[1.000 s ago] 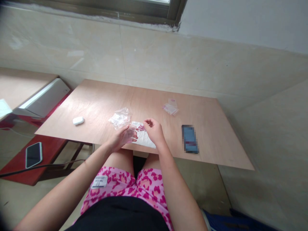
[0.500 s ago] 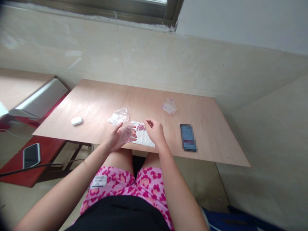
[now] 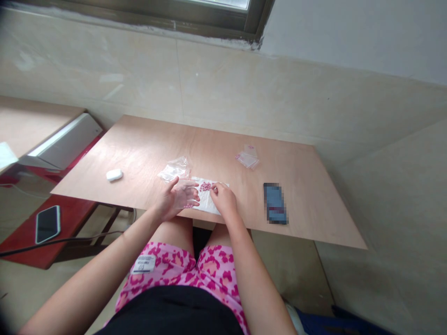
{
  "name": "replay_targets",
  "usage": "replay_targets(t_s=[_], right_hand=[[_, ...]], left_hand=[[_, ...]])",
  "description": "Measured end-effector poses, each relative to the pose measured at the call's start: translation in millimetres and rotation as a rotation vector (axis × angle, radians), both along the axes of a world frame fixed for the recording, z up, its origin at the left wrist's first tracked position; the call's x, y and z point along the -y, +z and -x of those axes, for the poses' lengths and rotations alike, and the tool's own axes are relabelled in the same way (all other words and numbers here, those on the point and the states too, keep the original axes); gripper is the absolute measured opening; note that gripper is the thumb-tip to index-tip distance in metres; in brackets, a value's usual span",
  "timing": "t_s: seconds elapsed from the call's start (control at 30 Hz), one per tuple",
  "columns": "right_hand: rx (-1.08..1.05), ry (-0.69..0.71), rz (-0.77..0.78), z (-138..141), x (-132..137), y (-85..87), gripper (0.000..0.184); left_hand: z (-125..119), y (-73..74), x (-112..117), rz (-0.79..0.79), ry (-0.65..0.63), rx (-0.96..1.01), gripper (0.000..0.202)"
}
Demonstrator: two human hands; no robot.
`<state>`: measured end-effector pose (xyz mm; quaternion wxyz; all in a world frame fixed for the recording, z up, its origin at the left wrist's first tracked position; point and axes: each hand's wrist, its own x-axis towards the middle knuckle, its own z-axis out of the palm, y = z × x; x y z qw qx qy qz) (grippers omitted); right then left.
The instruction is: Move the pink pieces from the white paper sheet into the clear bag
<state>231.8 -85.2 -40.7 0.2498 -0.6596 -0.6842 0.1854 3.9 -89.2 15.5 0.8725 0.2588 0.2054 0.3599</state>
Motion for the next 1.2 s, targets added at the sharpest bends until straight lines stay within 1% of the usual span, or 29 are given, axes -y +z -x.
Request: replay_targets(t_s=[0.23, 0.37, 0.53, 0.73, 1.03, 1.13, 1.2], right_hand=[[0.054, 0.012, -0.006, 1, -2, 3.8, 0.012], [0.044, 0.033, -0.013, 0, 0, 2.0, 0.013], [0.043, 0.022, -0.019, -1, 3, 3.1, 0.009], [0.056, 0.032, -0.007, 0, 1, 5.3, 0.015], [0.064, 0.041, 0.012, -6, 8, 3.8, 0.012], [0.045, 0.037, 0.02, -6, 9, 4.7, 0.011], [-0.026, 0.026, 0.007, -6, 9, 7.3, 0.011]], left_hand=[[0, -0.4, -1, -0.008, 0.015, -0.028, 0.065], [1, -1.9, -1, 0.003, 0.02, -0.028, 0.066], [1, -1.6, 0, 0.009, 0.016, -0.032, 0.067], [0, -1.2, 0, -0.013, 0.023, -0.008, 0.064], [0, -0.9, 0, -0.005, 0.035, -0.03, 0.066], [1, -0.9, 0, -0.004, 0.037, -0.03, 0.066], [1, -1.2, 0, -0.018, 0.039, -0.033, 0.065]])
